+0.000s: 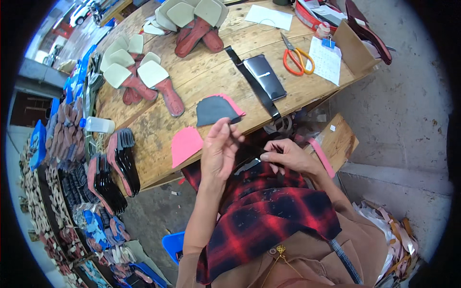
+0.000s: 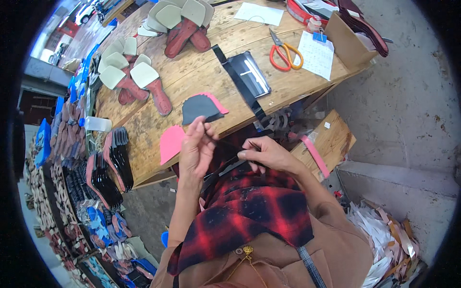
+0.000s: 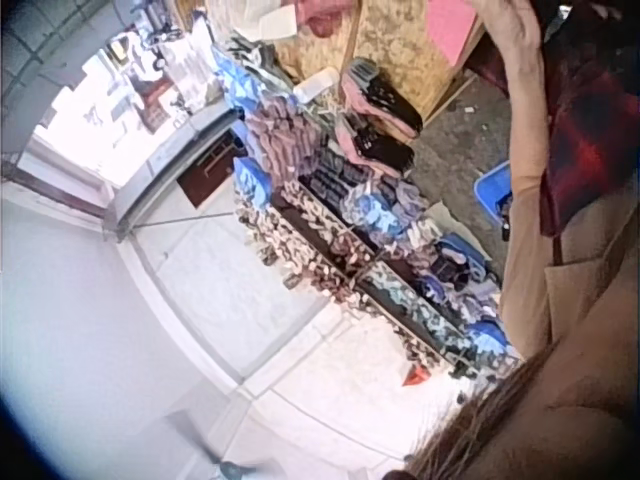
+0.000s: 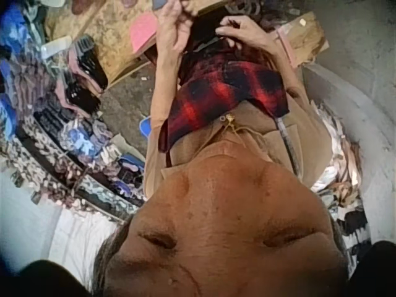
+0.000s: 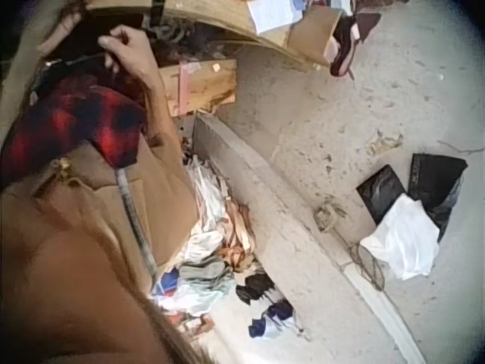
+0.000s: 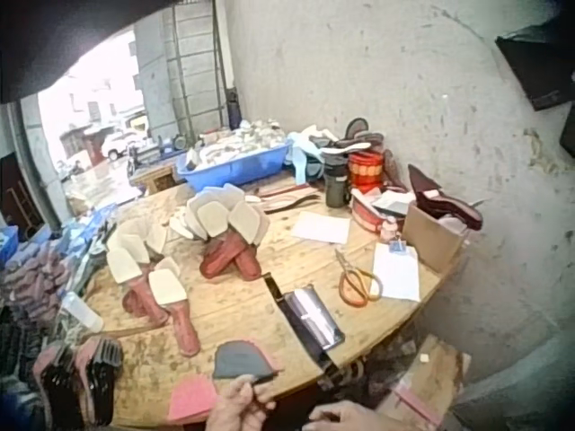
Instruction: The person assembles slipper sandals by hand at a wooden workbench. They repeatedly pick up a red sole and a white insole, align them, and press the edges together to bond them. The person handles the components one at a time, occasionally turning the assembled units over to inspect the fit.
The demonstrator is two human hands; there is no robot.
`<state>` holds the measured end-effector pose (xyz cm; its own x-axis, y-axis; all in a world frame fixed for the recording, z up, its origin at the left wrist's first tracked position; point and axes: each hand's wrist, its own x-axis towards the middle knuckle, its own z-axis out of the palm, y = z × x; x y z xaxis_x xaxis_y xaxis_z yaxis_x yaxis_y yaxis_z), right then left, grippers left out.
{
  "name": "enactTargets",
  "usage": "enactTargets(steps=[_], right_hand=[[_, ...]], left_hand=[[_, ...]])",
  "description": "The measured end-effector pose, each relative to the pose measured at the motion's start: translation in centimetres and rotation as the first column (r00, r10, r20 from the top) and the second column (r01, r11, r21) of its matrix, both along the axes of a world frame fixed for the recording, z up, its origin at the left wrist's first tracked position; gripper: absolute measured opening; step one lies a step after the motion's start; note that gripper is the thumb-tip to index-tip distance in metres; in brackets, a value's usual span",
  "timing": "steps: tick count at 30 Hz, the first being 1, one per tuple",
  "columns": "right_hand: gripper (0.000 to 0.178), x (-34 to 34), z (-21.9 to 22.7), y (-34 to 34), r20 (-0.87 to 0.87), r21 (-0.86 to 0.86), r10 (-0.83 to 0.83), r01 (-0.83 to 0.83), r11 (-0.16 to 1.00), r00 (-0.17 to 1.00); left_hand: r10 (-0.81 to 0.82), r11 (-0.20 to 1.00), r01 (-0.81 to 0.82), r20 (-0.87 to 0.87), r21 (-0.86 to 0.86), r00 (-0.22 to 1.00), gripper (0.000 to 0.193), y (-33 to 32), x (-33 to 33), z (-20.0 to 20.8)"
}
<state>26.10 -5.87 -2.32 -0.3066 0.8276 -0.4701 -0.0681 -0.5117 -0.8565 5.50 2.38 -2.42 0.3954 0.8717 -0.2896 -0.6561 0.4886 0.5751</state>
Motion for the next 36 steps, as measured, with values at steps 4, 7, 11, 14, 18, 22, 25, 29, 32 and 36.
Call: enactTargets(steps=[4,7,11,14,18,22,25,29,32,36], right_hand=[[0.022,3.3,-2.3,-1.1,0.224,-0.09,0.133,-0.115,0.989,0.966],[0.023,6.3,-5.3,-1.7,0.707,0.158,0.066,-0.248,0.956,0.704],[0.026,4.8,-2.1,1.2,0.443,0.374,-0.254,0.08,0.924,0.86],[0.029,0.9,-0.2,3.6,-0.076,0.263,-0.343,0.351,0.899,0.936],[0.022,-2.6,0.4,4.8,-0.125,0.134,-0.357,0.373,0.918,0.926],[0.013,-4.1,-1.6,5.8,-0.374,0.006,-0.53,0.573,0.819,0.761],[0.011,-3.0,-2.8,7.0,-0.303,0.099,-0.588,0.639,0.763,0.75],[0.013,-3.0,-3.7,9.7,-0.11,0.285,-0.54,0.547,0.787,0.834],[0.014,-3.0,-5.6,10.4,0.075,0.423,-0.531,0.455,0.784,0.844],[0.013,-3.6,-5.7,9.8,0.157,0.468,-0.539,0.419,0.779,0.828]], left_hand=[[0.205,0.978,-0.193,-0.201,0.081,0.958,0.028,0.3,-2.2,-0.1],[0.214,0.976,-0.194,-0.296,0.094,0.931,0.037,-0.4,-3.2,1.4],[0.111,0.985,-0.049,-0.394,0.164,0.912,0.051,-1.8,-2.1,1.5],[0.06,0.984,0.034,-0.503,0.176,0.862,0.058,-3.3,1.1,2.3],[0.014,0.946,0.166,-0.544,0.28,0.839,0.061,-3.3,2.0,0.7],[0.12,0.837,0.39,-0.824,0.383,0.554,0.056,0.6,-2.3,1.3],[0.517,0.812,-0.011,-0.711,0.583,0.477,0.042,9.2,-7.4,2.1],[0.707,0.705,-0.265,-0.684,0.658,0.18,0.073,22.5,-17.2,-3.0],[0.662,0.727,-0.162,-0.744,0.667,-0.093,0.097,28.1,-18.6,-4.4],[0.461,0.861,-0.14,-0.867,0.488,-0.188,0.112,30.6,-18.1,-3.2]])
